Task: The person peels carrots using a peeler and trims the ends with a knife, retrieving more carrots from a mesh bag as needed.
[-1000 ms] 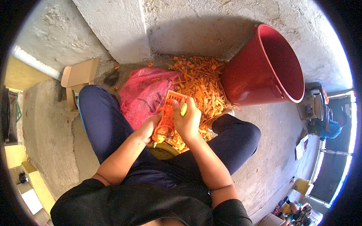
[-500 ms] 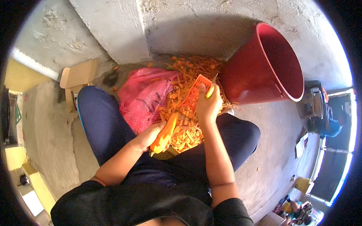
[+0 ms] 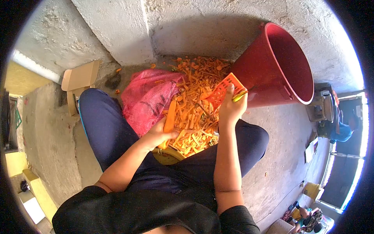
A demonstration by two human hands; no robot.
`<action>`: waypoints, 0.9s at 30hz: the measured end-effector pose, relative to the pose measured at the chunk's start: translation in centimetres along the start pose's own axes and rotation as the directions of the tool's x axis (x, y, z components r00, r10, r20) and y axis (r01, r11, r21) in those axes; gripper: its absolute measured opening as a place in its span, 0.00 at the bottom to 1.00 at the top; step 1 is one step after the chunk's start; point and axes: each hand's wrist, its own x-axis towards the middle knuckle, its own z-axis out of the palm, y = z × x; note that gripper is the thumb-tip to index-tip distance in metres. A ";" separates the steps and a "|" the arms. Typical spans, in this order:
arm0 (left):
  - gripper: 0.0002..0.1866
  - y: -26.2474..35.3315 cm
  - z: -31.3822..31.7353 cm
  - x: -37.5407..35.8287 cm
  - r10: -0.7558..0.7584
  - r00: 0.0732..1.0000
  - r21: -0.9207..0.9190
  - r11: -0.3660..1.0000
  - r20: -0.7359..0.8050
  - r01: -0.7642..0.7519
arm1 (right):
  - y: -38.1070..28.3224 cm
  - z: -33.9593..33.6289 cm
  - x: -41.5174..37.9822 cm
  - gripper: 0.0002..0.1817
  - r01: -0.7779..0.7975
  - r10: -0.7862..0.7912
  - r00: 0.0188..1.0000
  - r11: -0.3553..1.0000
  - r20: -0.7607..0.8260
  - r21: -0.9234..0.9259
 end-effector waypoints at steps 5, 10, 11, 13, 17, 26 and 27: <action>0.27 0.9 -1.3 -0.5 -0.161 0.980 -0.314 0.930 0.120 0.191 | -1.2 0.5 -1.5 0.10 -0.064 0.055 0.984 0.997 0.170 0.050; 0.19 1.2 -1.5 -0.2 -0.147 0.969 -0.541 0.807 0.200 0.235 | -0.8 0.8 -2.3 0.07 -0.255 0.214 0.941 0.958 0.263 0.134; 0.20 1.0 -1.7 0.0 -0.123 0.960 -0.619 0.742 0.252 0.258 | -0.6 1.2 -2.9 0.07 -0.267 0.223 0.935 0.954 0.277 0.134; 0.22 0.5 -1.8 0.2 -0.141 0.956 -0.666 0.691 0.257 0.281 | -0.9 1.5 -4.0 0.06 -0.303 0.226 0.896 0.940 0.383 0.154; 0.22 0.8 -0.7 0.1 -0.303 0.948 -0.674 0.680 0.100 0.289 | -3.0 2.3 -6.5 0.08 -0.304 0.238 0.841 0.951 0.486 0.060; 0.21 0.4 -0.7 0.0 -0.355 0.932 -0.659 0.684 0.075 0.314 | -4.0 2.9 -8.2 0.08 0.004 0.041 0.865 0.996 0.500 -0.089; 0.22 0.5 -0.7 0.1 -0.354 0.933 -0.644 0.698 0.068 0.312 | -4.2 2.8 -8.0 0.08 0.033 0.040 0.863 0.990 0.503 -0.136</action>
